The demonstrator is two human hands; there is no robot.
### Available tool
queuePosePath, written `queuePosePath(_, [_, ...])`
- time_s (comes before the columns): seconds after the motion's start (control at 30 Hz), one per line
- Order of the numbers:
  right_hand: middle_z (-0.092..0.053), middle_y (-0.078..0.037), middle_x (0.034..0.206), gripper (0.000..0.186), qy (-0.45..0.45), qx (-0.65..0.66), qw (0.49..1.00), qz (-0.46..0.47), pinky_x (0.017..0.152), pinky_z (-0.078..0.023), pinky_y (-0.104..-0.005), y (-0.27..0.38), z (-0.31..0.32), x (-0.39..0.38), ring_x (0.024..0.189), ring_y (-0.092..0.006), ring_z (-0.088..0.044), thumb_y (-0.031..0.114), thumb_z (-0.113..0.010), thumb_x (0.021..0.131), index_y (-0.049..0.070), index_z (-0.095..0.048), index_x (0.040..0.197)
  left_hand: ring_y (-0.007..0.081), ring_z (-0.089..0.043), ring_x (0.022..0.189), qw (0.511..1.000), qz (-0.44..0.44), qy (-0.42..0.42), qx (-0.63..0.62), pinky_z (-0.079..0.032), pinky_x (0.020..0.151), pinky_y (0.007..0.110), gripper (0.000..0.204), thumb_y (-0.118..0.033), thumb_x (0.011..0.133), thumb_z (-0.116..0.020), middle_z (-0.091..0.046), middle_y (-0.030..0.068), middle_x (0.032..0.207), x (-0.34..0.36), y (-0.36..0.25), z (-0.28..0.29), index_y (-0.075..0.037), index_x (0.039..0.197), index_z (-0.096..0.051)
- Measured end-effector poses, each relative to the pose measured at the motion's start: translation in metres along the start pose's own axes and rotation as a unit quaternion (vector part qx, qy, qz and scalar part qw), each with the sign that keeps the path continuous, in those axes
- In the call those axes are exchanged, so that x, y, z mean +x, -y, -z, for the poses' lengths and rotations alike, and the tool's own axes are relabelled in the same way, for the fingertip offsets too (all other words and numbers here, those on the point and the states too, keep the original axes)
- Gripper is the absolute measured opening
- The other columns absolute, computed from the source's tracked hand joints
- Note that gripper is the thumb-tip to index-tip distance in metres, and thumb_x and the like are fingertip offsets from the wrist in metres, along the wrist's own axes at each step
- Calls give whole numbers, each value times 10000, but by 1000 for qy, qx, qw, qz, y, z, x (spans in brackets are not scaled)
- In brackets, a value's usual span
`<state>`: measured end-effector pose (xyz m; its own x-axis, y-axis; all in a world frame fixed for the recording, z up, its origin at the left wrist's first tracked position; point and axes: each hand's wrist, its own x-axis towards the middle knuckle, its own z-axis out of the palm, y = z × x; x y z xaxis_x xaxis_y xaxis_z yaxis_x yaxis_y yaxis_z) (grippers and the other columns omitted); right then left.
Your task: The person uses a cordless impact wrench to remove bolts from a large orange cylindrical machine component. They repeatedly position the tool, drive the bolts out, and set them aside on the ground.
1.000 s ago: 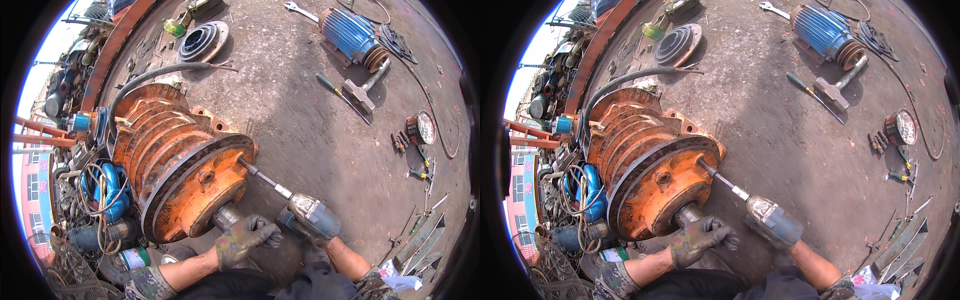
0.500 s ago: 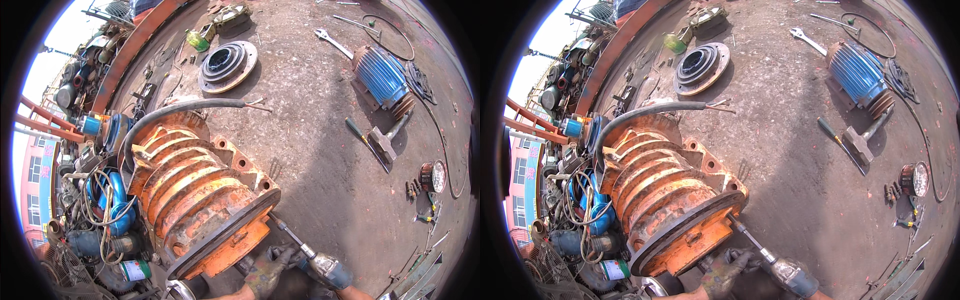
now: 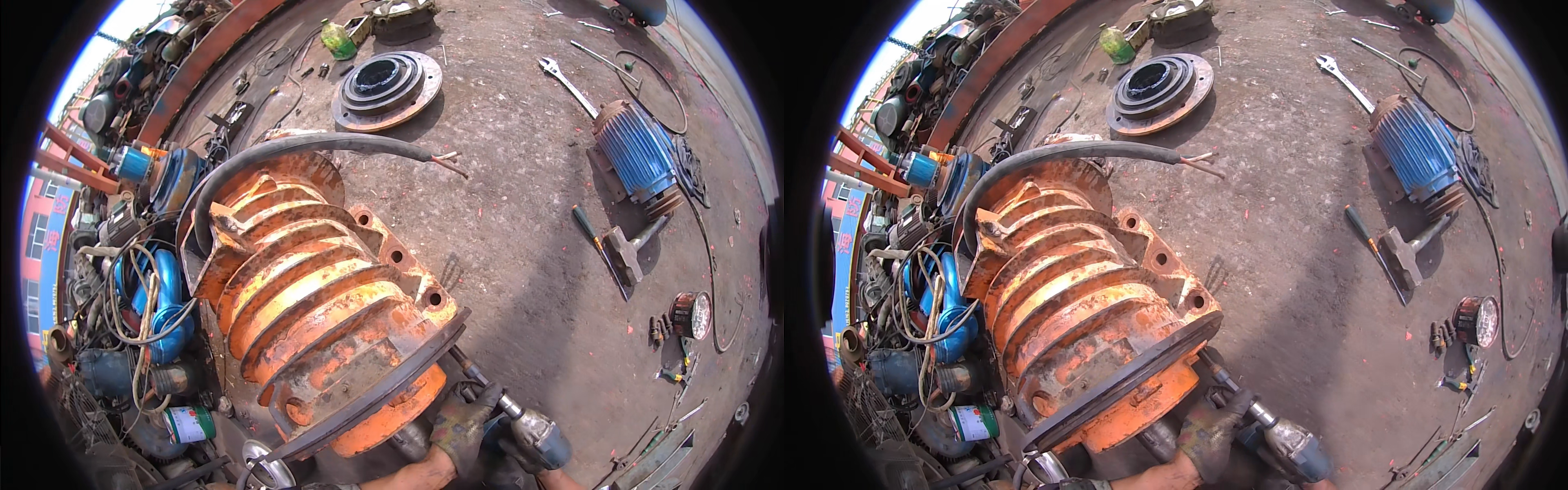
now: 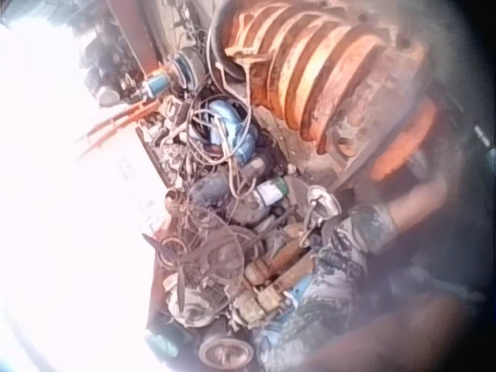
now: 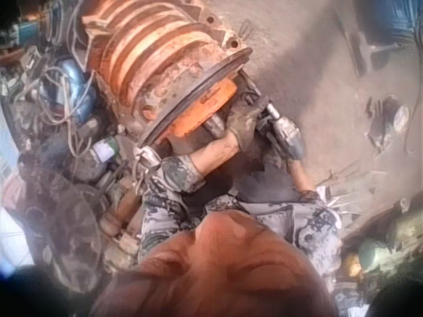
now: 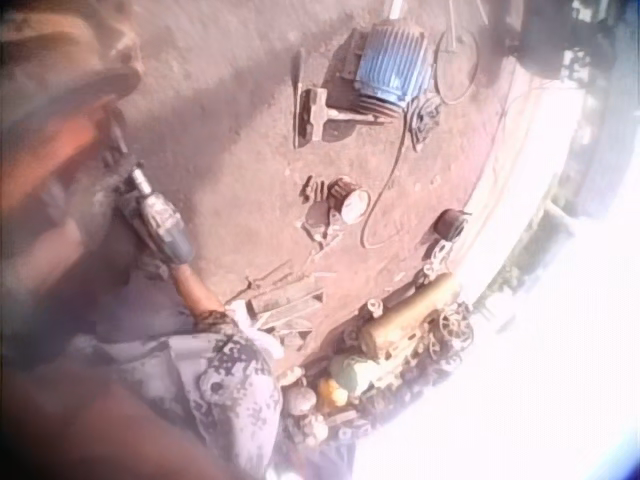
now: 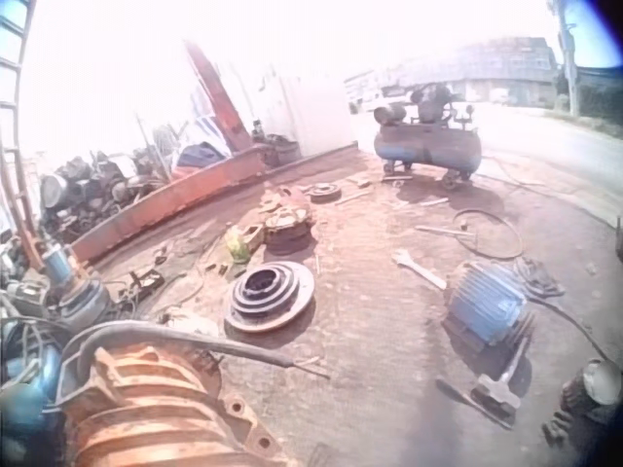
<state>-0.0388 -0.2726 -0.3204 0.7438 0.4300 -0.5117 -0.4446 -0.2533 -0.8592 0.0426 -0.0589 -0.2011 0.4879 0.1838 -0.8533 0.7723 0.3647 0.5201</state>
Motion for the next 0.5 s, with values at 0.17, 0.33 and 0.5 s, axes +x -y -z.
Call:
queuePosePath(0.17, [-661, -70, 1044, 309, -71, 199, 977, -37, 896, -507, -445, -1, -19, 2, 975, -265, -624, 189, -829, 867, 86, -657, 1103, 99, -613, 829, 997, 17, 41, -56, -518, 740, 295, 320, -371, 1054, -650, -683, 6, 892, -14, 4, -4, -54, 1025, -677])
queuePosePath(0.33, [-681, -27, 987, 245, -56, 13, 992, 116, 835, -515, -403, 1, -18, 7, 921, -200, -626, 141, -835, 869, 76, -667, 1035, 101, -604, 848, 993, -45, 48, -99, -515, 759, 296, 303, -344, 1074, -620, -675, 13, 930, -14, 12, -4, -42, 1067, -647])
queuePosePath(0.5, [-686, -65, 1249, 326, -14, 257, 965, -51, 940, -567, -323, -9, -10, -1, 1076, -141, -647, 170, -741, 990, 63, -672, 1290, 98, -597, 854, 991, -112, 44, 59, -510, 771, 296, 324, -349, 1079, -608, -660, 22, 912, -10, 17, 3, -27, 1071, -644])
